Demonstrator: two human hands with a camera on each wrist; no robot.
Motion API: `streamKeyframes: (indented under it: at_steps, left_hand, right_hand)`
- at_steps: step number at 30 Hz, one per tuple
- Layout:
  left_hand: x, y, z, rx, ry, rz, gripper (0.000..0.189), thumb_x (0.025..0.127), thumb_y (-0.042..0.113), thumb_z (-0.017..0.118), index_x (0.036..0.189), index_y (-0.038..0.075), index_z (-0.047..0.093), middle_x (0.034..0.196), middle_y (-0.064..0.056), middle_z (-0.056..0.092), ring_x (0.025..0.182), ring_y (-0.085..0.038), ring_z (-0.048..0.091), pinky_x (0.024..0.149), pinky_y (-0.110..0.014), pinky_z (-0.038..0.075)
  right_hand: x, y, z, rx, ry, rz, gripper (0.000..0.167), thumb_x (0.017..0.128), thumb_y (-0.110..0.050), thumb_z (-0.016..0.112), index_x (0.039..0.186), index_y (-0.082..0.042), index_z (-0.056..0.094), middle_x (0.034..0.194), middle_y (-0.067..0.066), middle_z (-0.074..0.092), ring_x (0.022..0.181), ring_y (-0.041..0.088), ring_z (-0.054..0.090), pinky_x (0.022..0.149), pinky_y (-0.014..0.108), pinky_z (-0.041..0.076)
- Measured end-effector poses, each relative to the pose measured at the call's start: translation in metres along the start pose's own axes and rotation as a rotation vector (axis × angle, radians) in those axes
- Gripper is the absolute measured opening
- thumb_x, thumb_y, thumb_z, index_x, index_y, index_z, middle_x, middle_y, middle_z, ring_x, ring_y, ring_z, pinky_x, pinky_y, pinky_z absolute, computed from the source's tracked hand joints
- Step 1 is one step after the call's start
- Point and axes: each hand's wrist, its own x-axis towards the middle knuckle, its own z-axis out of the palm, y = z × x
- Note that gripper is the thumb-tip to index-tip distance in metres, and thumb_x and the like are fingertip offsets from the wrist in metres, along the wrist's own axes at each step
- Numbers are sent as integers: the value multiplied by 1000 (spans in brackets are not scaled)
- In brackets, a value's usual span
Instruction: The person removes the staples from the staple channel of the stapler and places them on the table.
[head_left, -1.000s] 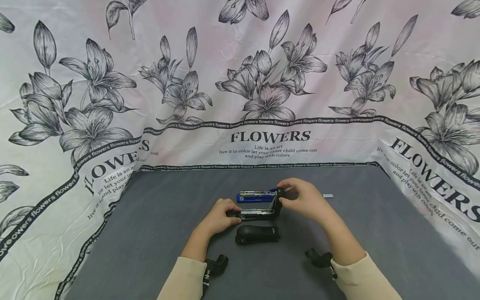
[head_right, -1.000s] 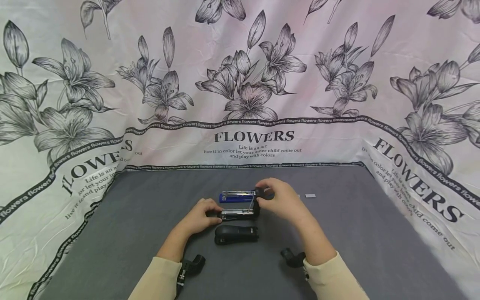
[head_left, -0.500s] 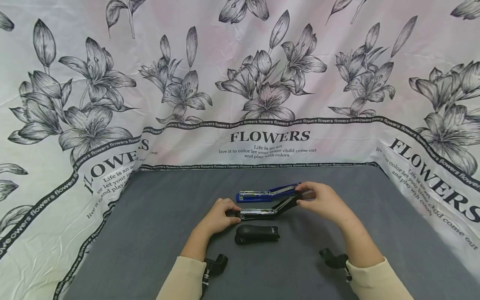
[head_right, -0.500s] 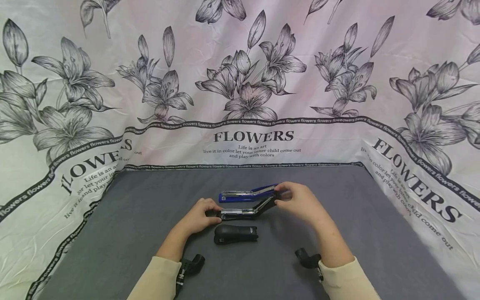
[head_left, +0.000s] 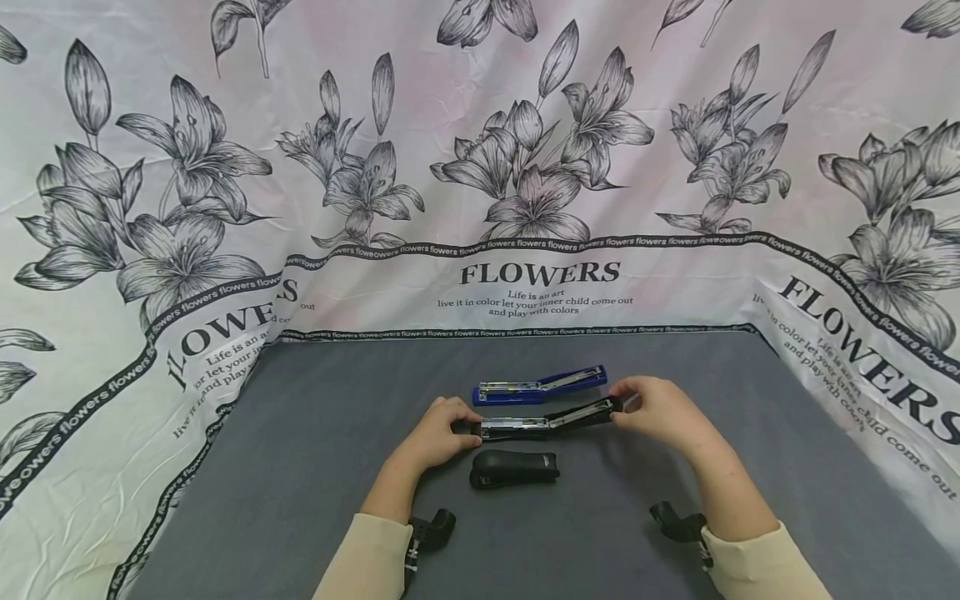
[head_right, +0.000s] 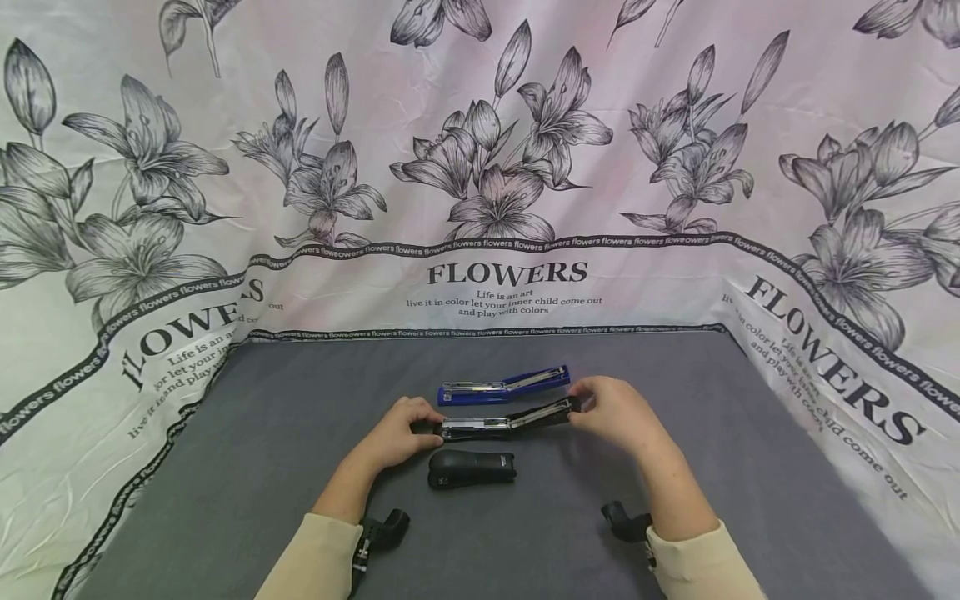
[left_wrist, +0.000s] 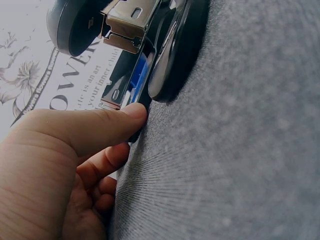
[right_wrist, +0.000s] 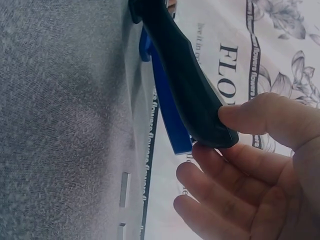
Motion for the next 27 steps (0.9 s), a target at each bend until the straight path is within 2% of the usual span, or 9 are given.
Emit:
streamKeyframes:
  at_steps: [14,22,27]
  left_hand:
    - [0,-1,0,2,2,7,27,89,14,81,115,10,77,104,4,64,94,-17,47,83,-40,45]
    - [-1,0,0,3,1,-6,27,89,14,81,115,10,78,105,4,65,95,-17,47,84,-41,45]
    - [0,-1,0,-1,4,0,27,89,14,81,115,10,78,105,4,65,95,-17,47,84,-40,45]
  right_hand:
    - [-1,-2,1,-6,3,-6,37,89,-17,77,120,1,69,100,8,70,91,26,66,71,43,53]
    - [0,-8,2,-6,102,-57,38,93,-21,74,124,2,69,120,16,66,105,34,63,83,51,53]
    - [2,-18,2,6,181,-77,32,94,-20,74,121,-2,72,116,12,66,101,29,62,77,46,52]
